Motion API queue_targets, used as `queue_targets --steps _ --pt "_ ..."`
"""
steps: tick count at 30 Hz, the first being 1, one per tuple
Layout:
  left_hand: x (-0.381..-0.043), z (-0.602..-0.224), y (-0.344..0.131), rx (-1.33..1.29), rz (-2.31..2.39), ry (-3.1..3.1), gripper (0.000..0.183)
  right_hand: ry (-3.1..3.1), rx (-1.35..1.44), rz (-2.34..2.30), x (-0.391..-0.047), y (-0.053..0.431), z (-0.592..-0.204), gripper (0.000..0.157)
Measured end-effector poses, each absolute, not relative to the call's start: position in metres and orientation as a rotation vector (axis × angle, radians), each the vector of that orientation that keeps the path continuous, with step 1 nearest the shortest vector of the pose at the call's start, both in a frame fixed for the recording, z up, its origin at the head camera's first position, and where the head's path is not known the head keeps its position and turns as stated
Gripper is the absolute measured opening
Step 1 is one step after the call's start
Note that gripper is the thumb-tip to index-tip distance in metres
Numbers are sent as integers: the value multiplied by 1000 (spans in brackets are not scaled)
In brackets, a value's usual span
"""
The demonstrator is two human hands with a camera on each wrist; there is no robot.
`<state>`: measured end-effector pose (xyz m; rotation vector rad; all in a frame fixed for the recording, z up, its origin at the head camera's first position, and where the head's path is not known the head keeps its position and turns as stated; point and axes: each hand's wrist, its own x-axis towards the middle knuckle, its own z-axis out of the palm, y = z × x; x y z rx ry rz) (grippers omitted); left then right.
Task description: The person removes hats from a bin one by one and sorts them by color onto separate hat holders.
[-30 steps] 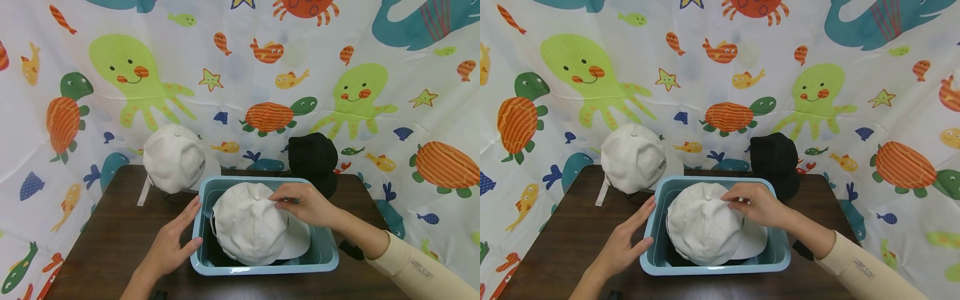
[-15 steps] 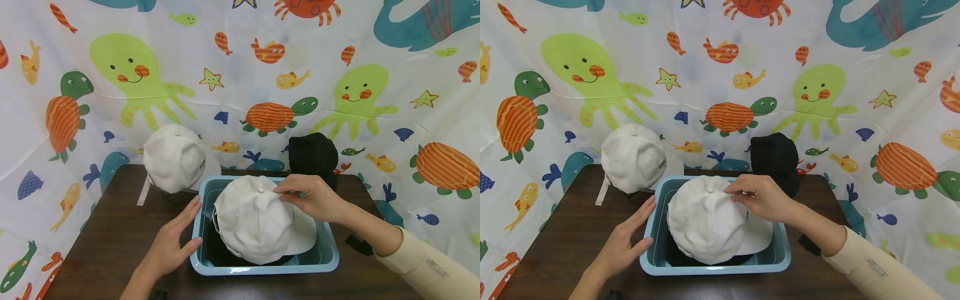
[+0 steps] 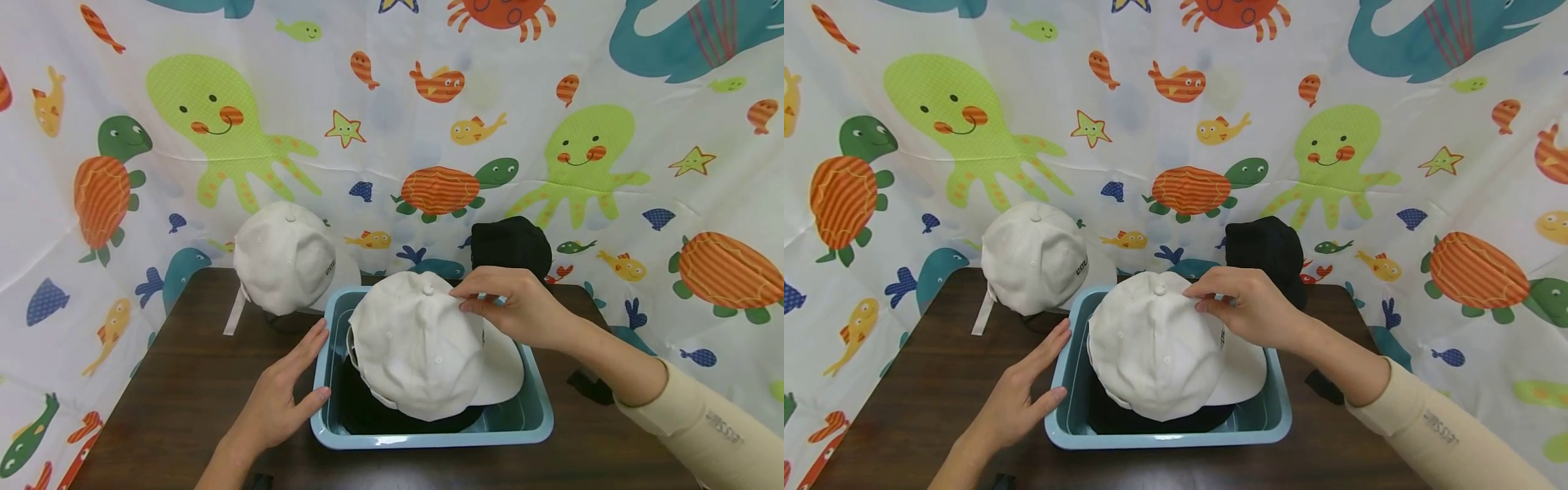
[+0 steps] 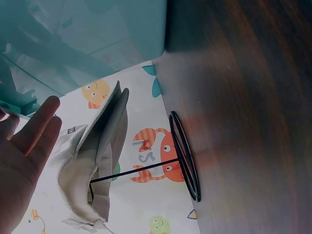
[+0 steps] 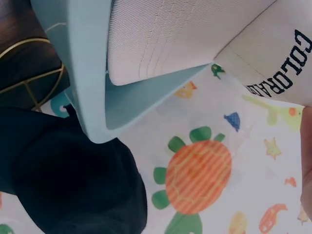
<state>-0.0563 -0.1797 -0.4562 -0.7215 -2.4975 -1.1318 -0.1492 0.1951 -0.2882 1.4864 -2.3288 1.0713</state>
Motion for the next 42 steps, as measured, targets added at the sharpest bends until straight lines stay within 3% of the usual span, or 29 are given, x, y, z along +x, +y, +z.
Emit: queue_targets --steps 26,42 --pt "-57 -458 -179 -731 -1142 -2479 78 -2256 1475 1005 -163 186 -260 42" --pt "-57 -460 -181 -746 -1148 -2473 78 -2264 1378 922 -174 166 -246 34"
